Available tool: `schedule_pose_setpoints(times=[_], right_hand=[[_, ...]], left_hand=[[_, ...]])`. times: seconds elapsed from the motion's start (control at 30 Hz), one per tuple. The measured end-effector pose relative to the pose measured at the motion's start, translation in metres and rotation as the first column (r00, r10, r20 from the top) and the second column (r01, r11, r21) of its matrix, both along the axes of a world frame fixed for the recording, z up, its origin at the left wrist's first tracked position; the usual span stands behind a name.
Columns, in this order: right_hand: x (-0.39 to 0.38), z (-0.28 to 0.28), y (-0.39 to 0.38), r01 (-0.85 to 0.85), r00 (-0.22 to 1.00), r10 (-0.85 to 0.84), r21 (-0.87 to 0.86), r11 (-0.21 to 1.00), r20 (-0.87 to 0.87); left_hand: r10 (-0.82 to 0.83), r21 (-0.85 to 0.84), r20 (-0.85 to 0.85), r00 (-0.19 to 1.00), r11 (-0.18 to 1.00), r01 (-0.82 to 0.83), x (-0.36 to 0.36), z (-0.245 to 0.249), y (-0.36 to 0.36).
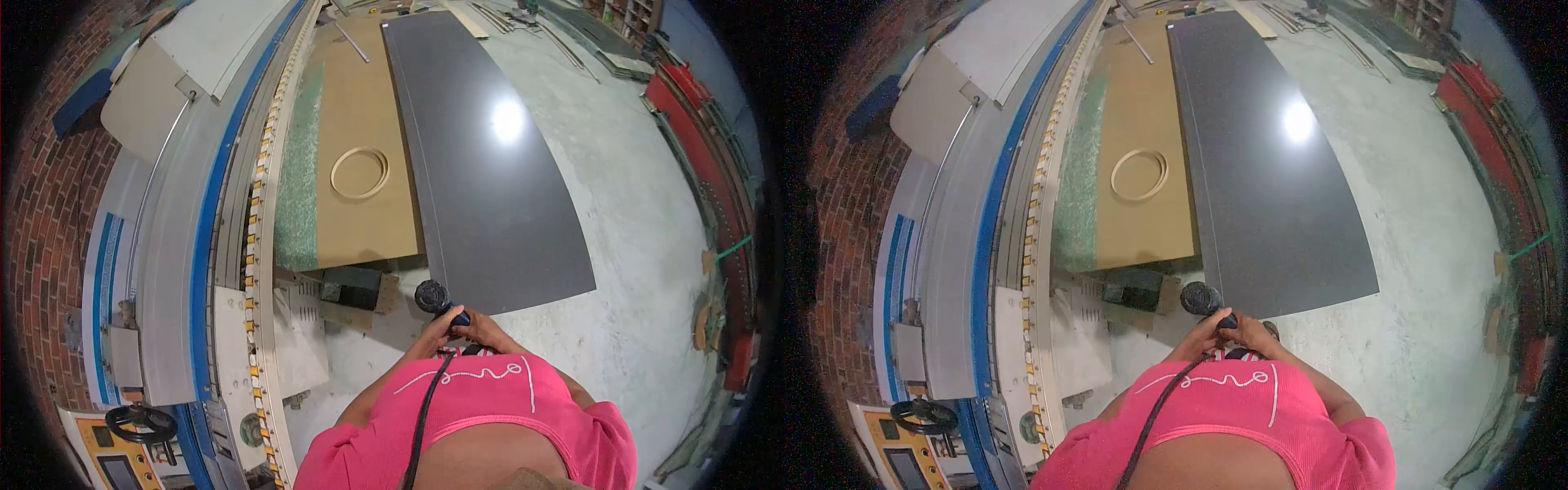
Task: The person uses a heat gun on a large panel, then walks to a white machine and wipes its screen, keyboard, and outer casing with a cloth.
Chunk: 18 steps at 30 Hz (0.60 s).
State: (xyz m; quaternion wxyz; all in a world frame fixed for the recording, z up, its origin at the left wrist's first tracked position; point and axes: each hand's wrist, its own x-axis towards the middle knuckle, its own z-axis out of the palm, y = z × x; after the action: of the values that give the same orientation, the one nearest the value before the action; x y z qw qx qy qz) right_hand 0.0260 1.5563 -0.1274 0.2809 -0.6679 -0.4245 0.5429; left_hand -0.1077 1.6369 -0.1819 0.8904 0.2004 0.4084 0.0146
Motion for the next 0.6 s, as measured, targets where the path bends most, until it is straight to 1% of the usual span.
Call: schedule_pose_setpoints(times=[0.03, 0.1, 0.13, 0.17, 0.2, 0.27, 0.33, 0.4, 0.43, 0.5, 0.57, 0.6], right_hand=[[0.000, 0.000, 0.000, -0.014, 0.998, 0.014, 0.002, 1.000, 0.063], [-0.002, 0.004, 0.001, 0.001, 0.999, 0.001, -0.021, 1.000, 0.053], [-0.003, 0.008, 0.001, 0.008, 0.999, -0.007, -0.048, 0.999, 0.037], [-0.004, 0.012, 0.002, 0.015, 1.000, -0.013, -0.077, 0.997, 0.021], [-0.005, 0.025, 0.001, 0.016, 1.000, -0.016, -0.038, 0.999, -0.015], [-0.006, 0.003, 0.000, 0.012, 1.000, -0.011, -0.046, 0.999, 0.024], [-0.008, 0.011, 0.001, 0.009, 0.998, -0.005, -0.056, 0.998, 0.064], [-0.011, 0.022, 0.000, 0.016, 1.000, -0.015, 0.074, 0.997, -0.005], [-0.012, 0.018, 0.001, 0.012, 1.000, -0.012, 0.073, 0.997, -0.002], [-0.016, 0.005, 0.002, 0.013, 0.999, -0.011, -0.048, 0.999, 0.043], [-0.024, -0.005, 0.003, 0.024, 0.996, -0.021, -0.042, 0.999, 0.081], [-0.027, -0.010, 0.003, 0.036, 0.992, -0.032, -0.037, 0.999, 0.119]], left_hand=[[-0.006, 0.006, 0.006, 1.000, 1.000, 0.006, 0.002, 0.014, 0.001], [0.012, 0.060, -0.033, 0.999, 0.998, -0.010, 0.001, 0.039, -0.001], [-0.033, 0.016, -0.045, 0.998, 0.999, 0.033, -0.001, 0.032, 0.002], [-0.032, 0.019, -0.039, 0.999, 0.999, 0.033, -0.002, 0.032, 0.003], [-0.030, 0.019, -0.028, 0.999, 0.999, 0.031, -0.003, 0.032, 0.002], [-0.024, 0.017, -0.013, 1.000, 1.000, 0.024, -0.004, 0.031, 0.001], [0.004, 0.037, -0.030, 1.000, 0.999, -0.003, -0.005, 0.031, 0.000], [0.008, 0.042, -0.004, 1.000, 0.999, -0.007, -0.007, 0.032, 0.000], [0.007, 0.048, 0.017, 1.000, 0.999, -0.008, -0.009, 0.033, 0.001], [0.015, 0.061, 0.000, 1.000, 0.998, -0.015, -0.013, 0.035, 0.001], [0.026, 0.069, -0.017, 1.000, 0.997, -0.025, -0.019, 0.037, 0.005], [-0.020, 0.069, 0.002, 1.000, 0.997, 0.019, -0.023, 0.038, 0.007]])
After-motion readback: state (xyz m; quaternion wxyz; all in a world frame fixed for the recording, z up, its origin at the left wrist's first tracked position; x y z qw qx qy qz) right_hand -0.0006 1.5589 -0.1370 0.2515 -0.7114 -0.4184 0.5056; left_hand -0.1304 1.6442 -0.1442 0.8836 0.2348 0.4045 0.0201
